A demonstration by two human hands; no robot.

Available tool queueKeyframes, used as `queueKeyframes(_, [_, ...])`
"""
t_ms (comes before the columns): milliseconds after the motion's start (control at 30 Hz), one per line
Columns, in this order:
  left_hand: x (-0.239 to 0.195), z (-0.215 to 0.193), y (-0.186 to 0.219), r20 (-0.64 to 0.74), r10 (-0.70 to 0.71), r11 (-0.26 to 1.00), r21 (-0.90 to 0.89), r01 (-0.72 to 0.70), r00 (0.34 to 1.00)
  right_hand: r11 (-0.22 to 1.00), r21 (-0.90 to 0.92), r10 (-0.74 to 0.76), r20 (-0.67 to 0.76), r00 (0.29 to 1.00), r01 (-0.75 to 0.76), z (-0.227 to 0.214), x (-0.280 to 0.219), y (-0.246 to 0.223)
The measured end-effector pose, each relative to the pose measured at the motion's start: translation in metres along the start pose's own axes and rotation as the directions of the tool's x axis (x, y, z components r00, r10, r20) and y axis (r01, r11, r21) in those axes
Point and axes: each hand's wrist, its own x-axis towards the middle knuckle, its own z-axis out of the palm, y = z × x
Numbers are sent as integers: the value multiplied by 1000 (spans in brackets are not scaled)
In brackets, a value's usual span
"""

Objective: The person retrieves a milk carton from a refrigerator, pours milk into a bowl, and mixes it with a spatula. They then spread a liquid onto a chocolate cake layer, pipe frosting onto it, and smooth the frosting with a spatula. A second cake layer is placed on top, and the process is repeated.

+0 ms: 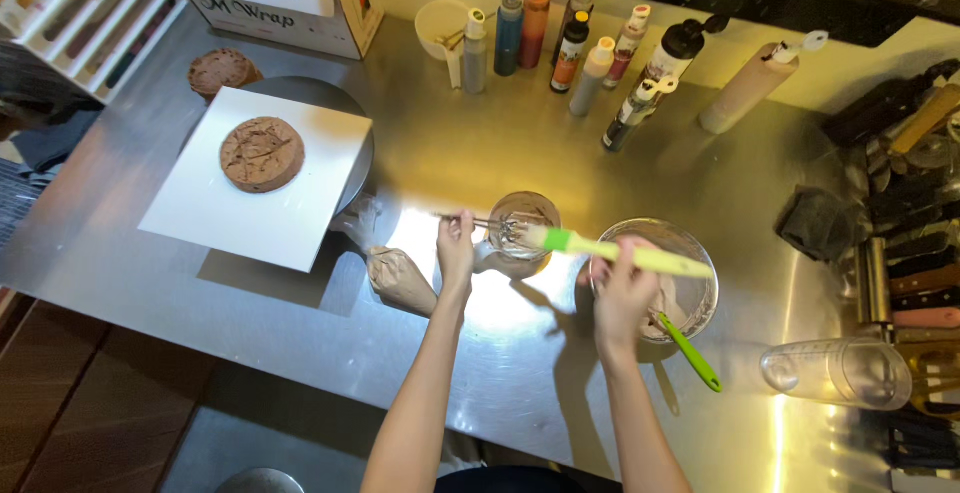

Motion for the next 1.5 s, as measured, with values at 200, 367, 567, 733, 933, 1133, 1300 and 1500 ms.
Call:
queueKeyframes(200, [9, -3, 63, 189, 334, 850, 363, -382, 923, 933, -357, 45, -5, 999, -44, 27, 40, 73])
queueKeyframes(367, [4, 5, 125, 485, 371, 710, 401, -578, 792, 633, -733, -118, 223, 968, 246, 28, 28, 85])
queueKeyframes(567, [-2, 4, 149, 566, 310, 702, 406, -586, 764, 689, -635, -151, 347, 926, 350, 54, 38, 67])
queueKeyframes(733, [2, -1, 142, 616, 232, 687, 444, -575, 753, 448, -795, -106, 407, 907, 409, 66, 41, 75])
queueKeyframes(933, [6, -10, 137, 643, 258, 727, 363, -583, 721, 386, -909, -12, 162, 987, 154, 77, 36, 80])
queueKeyframes(1133, [15, -10, 135, 704, 244, 733, 316, -602, 667, 316, -874, -61, 368, 928, 368, 95, 63, 62])
queueKeyframes(1300, [26, -8, 134, 705, 226, 751, 313, -581, 672, 334, -727, -109, 602, 791, 600, 113, 66, 51])
queueKeyframes(1500, [22, -8, 126, 640, 250, 786, 305, -538, 727, 12, -877, -84, 477, 875, 480, 107, 25, 60])
